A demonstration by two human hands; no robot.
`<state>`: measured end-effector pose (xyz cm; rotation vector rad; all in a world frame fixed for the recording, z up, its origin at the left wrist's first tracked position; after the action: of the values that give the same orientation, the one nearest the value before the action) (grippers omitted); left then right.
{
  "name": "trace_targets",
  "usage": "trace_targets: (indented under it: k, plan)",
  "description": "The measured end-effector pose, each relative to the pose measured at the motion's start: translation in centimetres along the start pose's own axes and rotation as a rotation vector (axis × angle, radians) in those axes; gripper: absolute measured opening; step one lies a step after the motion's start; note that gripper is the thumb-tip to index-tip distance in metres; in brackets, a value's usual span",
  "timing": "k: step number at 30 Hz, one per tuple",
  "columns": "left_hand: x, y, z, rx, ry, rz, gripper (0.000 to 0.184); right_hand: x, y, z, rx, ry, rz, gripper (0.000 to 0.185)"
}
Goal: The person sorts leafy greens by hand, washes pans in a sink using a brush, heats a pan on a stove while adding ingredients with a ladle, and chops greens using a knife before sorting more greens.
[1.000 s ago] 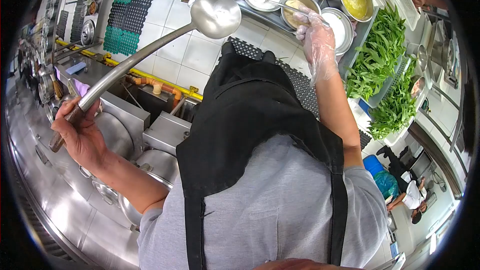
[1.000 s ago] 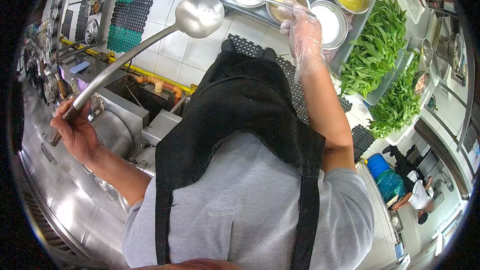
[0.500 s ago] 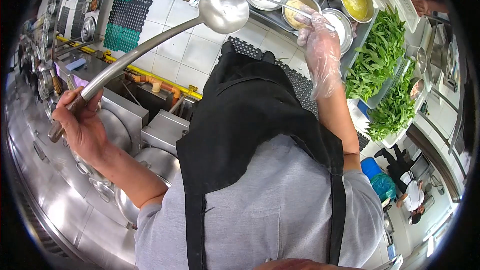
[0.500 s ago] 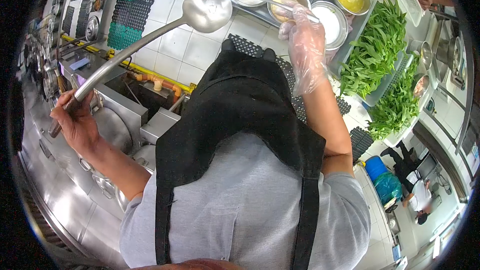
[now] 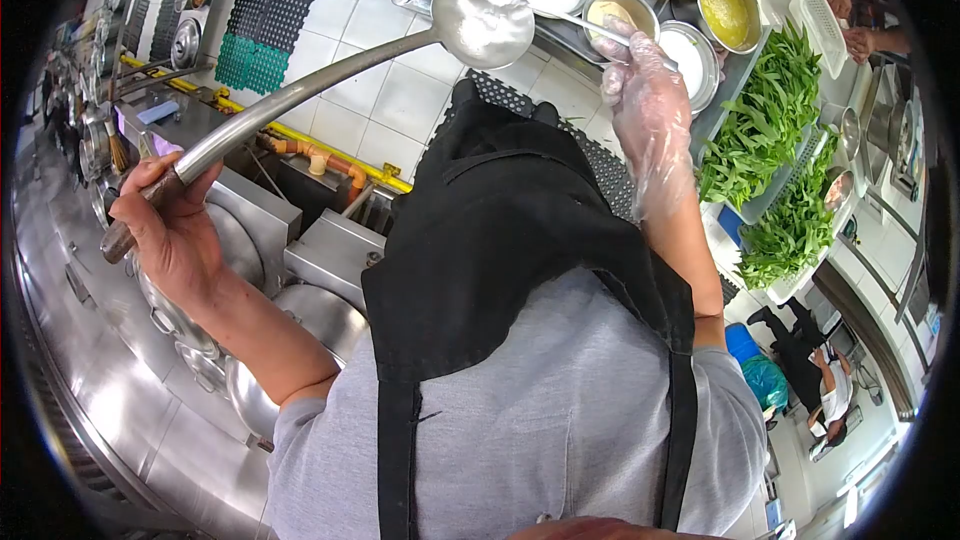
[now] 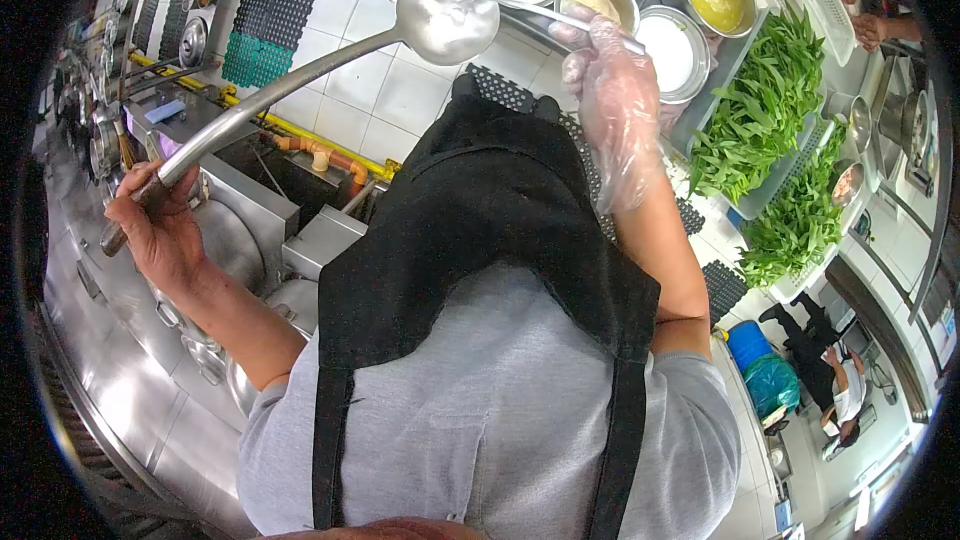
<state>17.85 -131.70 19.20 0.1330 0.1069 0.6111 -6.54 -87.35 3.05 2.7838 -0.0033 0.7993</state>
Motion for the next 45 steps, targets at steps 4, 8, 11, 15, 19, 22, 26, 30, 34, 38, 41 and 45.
trace_targets:
  k: [4, 8, 11, 15, 19, 22, 26, 30, 34, 38, 41, 45]
  plan:
    - [0.3, -0.5, 0.0, -0.010, 0.002, 0.010, 0.055, -0.9, -0.9, -0.3, 0.045, -0.075, 0.085, 0.040]
    - [0.3, -1.8, 0.3, -0.018, 0.012, 0.018, 0.055, 0.2, -3.3, -1.6, 0.374, -0.399, 0.109, 0.033]
    - [0.8, -2.7, 0.7, -0.034, -0.001, 0.038, 0.056, 1.4, -5.4, -2.7, 0.345, -0.483, 0.161, 0.030]
    - [0.3, -3.1, 0.5, -0.034, -0.006, 0.016, 0.058, 1.4, -8.4, -2.5, 0.373, -0.349, 0.222, 0.031]
    - [-0.4, -2.1, 1.0, -0.087, -0.006, 0.005, 0.057, 0.1, -9.9, -0.4, 0.339, -0.288, 0.248, 0.034]
    - [-0.8, -1.3, 1.4, -0.085, 0.004, -0.014, 0.057, -1.1, -10.4, 1.3, 0.233, -0.254, 0.261, 0.034]
    - [-1.3, 0.1, 2.1, -0.084, 0.025, -0.047, 0.058, -2.2, -12.0, 2.8, 0.096, -0.059, 0.292, 0.034]
    - [-1.6, 0.7, 2.4, -0.079, 0.026, -0.072, 0.057, -2.3, -13.3, 3.0, -0.091, -0.049, 0.256, 0.036]
    - [-2.0, 1.0, 2.2, -0.048, 0.012, -0.082, 0.056, -1.9, -13.3, 2.2, -0.092, -0.024, 0.259, 0.037]
    - [-2.1, 1.7, 1.5, -0.058, 0.048, -0.034, 0.057, -0.9, -12.9, 1.4, -0.104, -0.061, 0.249, 0.039]
    - [-2.0, 2.7, 1.0, -0.039, 0.054, -0.041, 0.056, 0.8, -10.9, -0.4, -0.097, -0.110, 0.191, 0.040]
    - [-1.7, 5.1, 0.2, -0.139, 0.060, -0.016, 0.057, 4.7, -5.2, -3.3, 0.192, -0.281, 0.049, 0.041]
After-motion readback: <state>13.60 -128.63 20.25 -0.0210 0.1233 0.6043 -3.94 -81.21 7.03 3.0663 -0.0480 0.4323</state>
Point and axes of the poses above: each hand's wrist, its own x-axis away from the middle knuckle, its own y-axis out of the palm, z = x × y, the point moved 2 cm from there along -x, towards the middle knuckle, and after that the axes turned 3 degrees about z, right-handed, at the moved point
